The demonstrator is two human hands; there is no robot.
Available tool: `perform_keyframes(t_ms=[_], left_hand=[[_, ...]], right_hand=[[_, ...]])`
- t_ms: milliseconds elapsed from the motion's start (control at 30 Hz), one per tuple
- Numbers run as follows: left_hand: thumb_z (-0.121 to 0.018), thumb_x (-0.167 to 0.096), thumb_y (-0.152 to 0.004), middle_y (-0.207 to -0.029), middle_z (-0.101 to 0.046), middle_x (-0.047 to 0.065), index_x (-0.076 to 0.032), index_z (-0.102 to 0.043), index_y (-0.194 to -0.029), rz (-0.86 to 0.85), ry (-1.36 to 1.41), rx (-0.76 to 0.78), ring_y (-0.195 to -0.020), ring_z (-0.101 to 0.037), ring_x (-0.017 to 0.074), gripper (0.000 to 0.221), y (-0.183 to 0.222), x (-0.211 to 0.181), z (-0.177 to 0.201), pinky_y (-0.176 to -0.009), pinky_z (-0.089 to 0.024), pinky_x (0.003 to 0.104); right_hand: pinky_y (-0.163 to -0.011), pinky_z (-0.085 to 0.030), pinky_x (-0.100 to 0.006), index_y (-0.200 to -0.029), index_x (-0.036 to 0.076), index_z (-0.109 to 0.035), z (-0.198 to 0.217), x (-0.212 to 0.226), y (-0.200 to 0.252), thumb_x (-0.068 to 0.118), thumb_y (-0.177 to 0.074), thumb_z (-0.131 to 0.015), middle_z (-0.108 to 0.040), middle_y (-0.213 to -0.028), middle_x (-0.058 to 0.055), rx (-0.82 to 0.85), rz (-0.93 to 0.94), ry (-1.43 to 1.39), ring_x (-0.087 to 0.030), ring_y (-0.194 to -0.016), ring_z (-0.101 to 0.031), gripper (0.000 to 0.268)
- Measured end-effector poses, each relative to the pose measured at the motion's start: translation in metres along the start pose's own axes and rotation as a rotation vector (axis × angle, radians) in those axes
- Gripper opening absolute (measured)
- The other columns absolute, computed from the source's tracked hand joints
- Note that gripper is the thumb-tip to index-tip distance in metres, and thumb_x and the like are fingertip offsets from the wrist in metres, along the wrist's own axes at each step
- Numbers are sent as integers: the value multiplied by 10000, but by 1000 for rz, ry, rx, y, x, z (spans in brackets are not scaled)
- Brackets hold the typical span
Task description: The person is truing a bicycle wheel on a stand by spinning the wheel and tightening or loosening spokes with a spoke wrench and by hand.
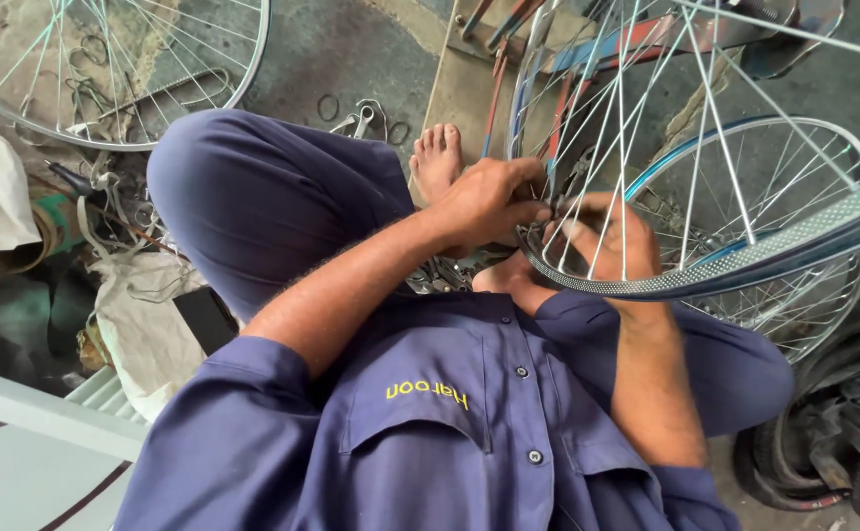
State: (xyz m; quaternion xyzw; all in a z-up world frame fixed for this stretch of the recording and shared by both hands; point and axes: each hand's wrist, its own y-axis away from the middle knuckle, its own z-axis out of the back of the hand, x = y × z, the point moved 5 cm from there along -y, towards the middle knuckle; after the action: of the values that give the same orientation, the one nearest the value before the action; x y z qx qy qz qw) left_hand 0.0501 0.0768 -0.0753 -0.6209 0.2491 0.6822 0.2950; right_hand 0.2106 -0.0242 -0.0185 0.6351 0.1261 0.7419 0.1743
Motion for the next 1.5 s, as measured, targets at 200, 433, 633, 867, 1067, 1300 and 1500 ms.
perform_keyframes(t_ms=[200, 433, 633, 867, 1067, 1300, 1500], left_hand=[[-732, -332, -1025, -871, -722, 173, -29, -661, -1054, 73, -170, 11, -873, -715, 369, 313, -5, 9, 2, -777, -537, 461], [-757, -333, -925, -1300, -634, 246, -19, -427, -1427, -123, -144, -196, -1188, -632, 432, 678, -24, 3, 5, -966, -513, 476], [-729, -280, -940, -1361, -628, 242, -52, -371, -1496, 12, -174, -136, -1199, -628, 434, 699, -33, 23, -3, -964, -512, 487], [-737, -286, -944, -1371, -618, 243, -57, -356, -1502, -28, -173, -152, -1211, -622, 437, 713, -32, 27, -3, -983, -503, 483], [-730, -289, -951, -1368, -620, 234, -58, -351, -1509, 11, -184, -134, -1212, -623, 430, 713, -32, 29, -2, -985, -503, 483], [-741, -309, -954, -1353, -628, 255, -37, -360, -1497, -61, -193, -169, -1187, -627, 430, 718, -31, 22, 0, -962, -506, 481], [-724, -397, -952, -1137, -745, 187, -49, -444, -1440, 20, -101, -49, -1025, -738, 337, 662, -24, -4, 10, -883, -561, 439]], right_hand=[[-832, -584, -286, -1207, 7, -605, -4, -31, -26, -65, -946, -676, -666, -1061, -78, 47, -15, -75, -149, -973, -681, 280], [-715, -583, -277, -1249, -37, -628, -2, -12, -17, -38, -967, -653, -713, -940, -85, -190, -58, -54, -139, -786, -704, 284], [-759, -584, -250, -1281, -72, -662, 1, -8, -7, -26, -948, -685, -741, -1012, -105, -59, -57, -110, -127, -820, -706, 337], [-773, -583, -258, -1148, -50, -629, 0, -18, -13, -25, -898, -815, -714, -961, -101, -47, 64, 70, -134, -862, -702, 313], [-918, -589, -239, -1257, -3, -644, -3, -17, -15, 71, -902, -730, -764, -1103, -40, 120, -88, -189, -108, -1024, -725, 373], [-621, -550, -279, -1073, -62, -621, -16, -1, -17, 63, -823, -850, -700, -827, -111, -216, -19, 326, -140, -714, -687, 361], [-731, -539, -272, -1154, -70, -588, -18, 20, -7, 61, -864, -822, -644, -961, -176, -52, 71, -50, -162, -833, -659, 395]])
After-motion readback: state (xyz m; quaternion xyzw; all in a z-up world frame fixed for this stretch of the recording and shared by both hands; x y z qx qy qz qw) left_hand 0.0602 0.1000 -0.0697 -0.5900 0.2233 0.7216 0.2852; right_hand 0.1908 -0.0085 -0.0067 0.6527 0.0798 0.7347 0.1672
